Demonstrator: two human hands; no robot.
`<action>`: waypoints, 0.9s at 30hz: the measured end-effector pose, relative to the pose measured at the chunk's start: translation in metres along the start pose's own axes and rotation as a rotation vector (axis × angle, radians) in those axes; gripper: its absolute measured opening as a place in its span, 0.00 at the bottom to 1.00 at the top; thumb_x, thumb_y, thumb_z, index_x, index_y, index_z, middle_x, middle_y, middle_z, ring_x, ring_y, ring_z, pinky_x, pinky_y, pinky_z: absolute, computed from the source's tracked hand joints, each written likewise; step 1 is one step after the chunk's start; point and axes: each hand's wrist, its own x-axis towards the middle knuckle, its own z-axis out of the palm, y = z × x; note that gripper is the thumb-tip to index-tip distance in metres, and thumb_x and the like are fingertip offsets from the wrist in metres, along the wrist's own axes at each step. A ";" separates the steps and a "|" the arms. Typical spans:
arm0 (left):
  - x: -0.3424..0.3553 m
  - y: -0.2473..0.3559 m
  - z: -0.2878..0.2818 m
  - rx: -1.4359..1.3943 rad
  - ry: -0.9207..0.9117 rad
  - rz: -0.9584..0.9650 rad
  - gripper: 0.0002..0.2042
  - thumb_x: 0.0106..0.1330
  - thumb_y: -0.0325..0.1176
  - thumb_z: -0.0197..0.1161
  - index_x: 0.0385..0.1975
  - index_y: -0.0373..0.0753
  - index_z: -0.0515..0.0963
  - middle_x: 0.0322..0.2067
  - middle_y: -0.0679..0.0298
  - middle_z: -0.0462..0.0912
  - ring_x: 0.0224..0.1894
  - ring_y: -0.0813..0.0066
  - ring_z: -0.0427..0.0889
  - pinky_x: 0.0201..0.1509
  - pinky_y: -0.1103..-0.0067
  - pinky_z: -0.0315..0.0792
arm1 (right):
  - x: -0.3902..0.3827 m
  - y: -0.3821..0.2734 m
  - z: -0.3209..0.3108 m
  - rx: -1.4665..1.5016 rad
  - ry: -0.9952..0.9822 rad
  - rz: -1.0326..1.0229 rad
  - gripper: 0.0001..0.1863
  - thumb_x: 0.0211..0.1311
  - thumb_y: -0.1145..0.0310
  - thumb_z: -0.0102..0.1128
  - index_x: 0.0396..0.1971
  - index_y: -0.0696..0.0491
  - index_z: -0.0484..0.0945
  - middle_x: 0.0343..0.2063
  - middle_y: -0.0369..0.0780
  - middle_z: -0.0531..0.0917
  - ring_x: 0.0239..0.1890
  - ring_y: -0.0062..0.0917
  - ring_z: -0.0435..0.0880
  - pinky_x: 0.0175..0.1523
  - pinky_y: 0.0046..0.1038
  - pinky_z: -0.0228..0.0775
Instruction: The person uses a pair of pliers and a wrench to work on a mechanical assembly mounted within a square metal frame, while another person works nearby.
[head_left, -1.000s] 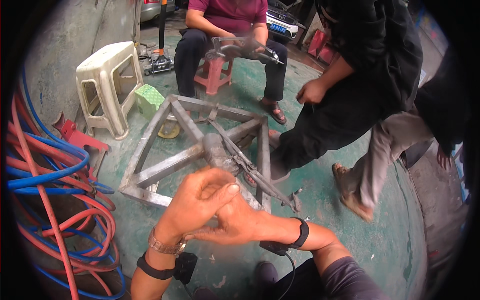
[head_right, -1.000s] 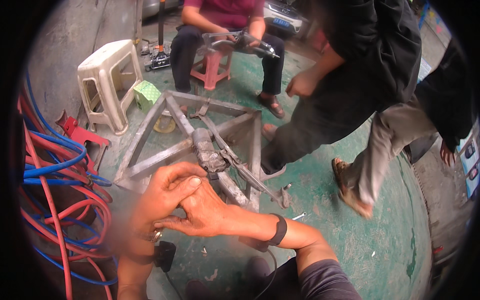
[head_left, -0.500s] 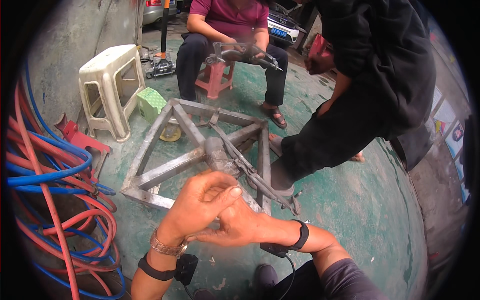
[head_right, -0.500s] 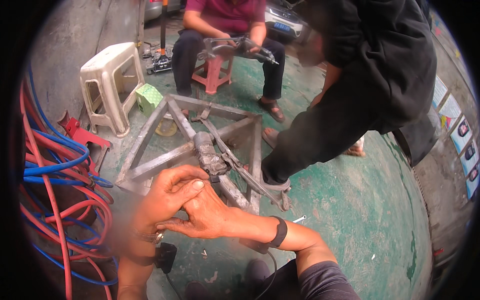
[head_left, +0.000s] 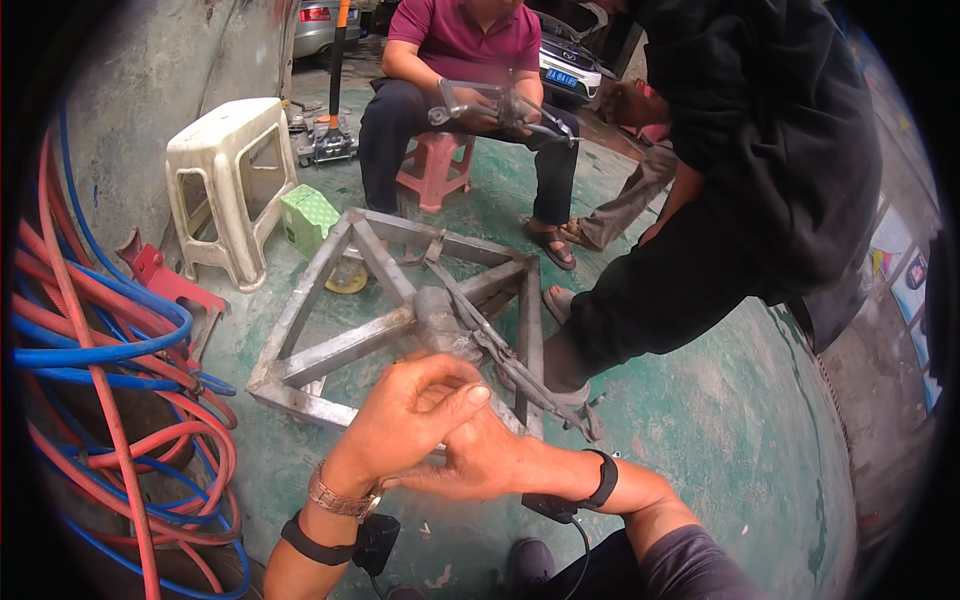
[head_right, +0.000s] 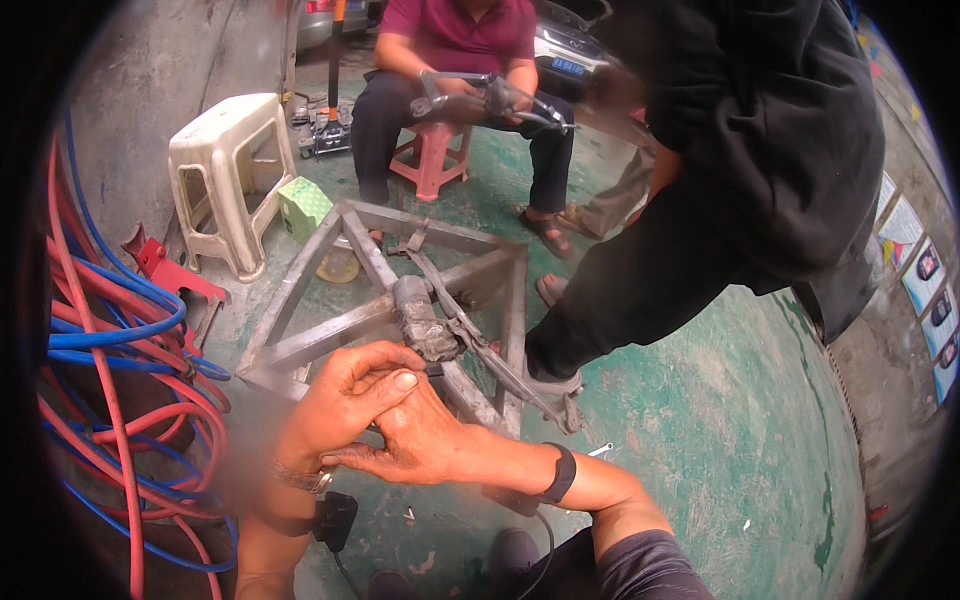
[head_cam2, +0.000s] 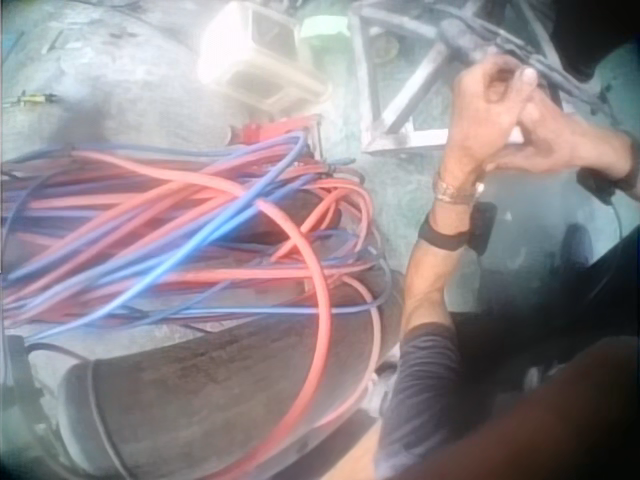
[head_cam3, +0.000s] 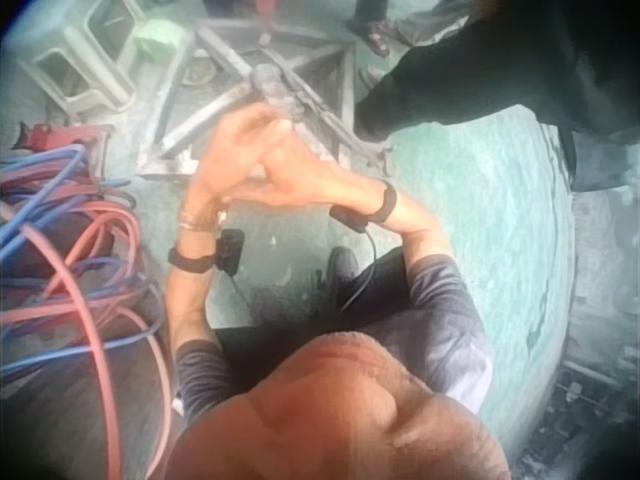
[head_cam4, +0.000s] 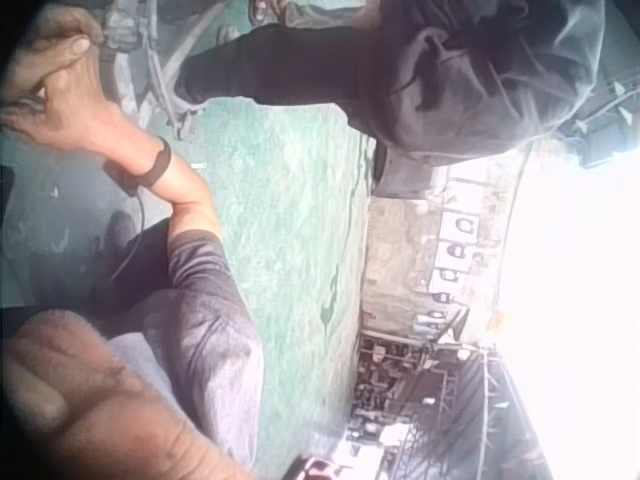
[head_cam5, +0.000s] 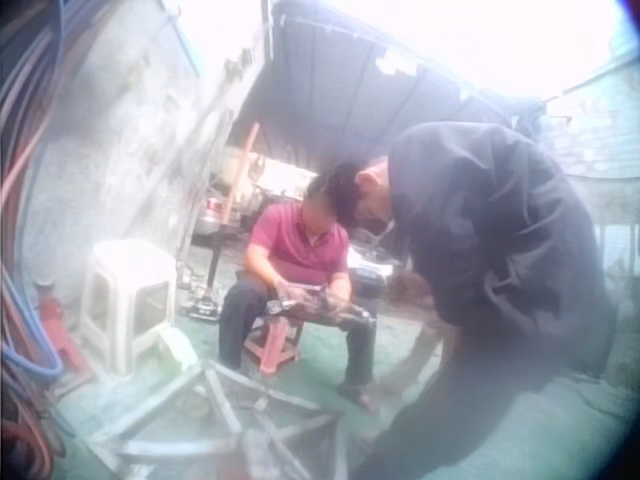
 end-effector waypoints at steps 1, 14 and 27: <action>0.000 0.000 0.000 -0.019 -0.006 -0.006 0.11 0.70 0.30 0.62 0.46 0.29 0.77 0.40 0.62 0.83 0.45 0.80 0.80 0.52 0.80 0.75 | 0.000 0.000 0.001 0.021 0.017 0.004 0.29 0.48 0.56 0.78 0.43 0.62 0.79 0.40 0.49 0.80 0.45 0.44 0.80 0.48 0.42 0.71; 0.000 0.001 0.001 0.002 0.008 -0.004 0.11 0.70 0.31 0.62 0.46 0.29 0.77 0.40 0.62 0.83 0.45 0.80 0.81 0.51 0.80 0.76 | -0.002 -0.001 0.002 -0.006 -0.020 0.042 0.28 0.52 0.51 0.75 0.38 0.62 0.80 0.36 0.50 0.81 0.42 0.45 0.79 0.45 0.44 0.68; 0.001 0.000 0.000 0.039 0.009 0.011 0.12 0.70 0.31 0.62 0.46 0.29 0.77 0.40 0.62 0.83 0.45 0.80 0.81 0.51 0.80 0.76 | -0.001 0.000 0.001 -0.012 -0.007 0.033 0.29 0.51 0.51 0.75 0.41 0.62 0.80 0.38 0.50 0.81 0.43 0.45 0.79 0.48 0.44 0.68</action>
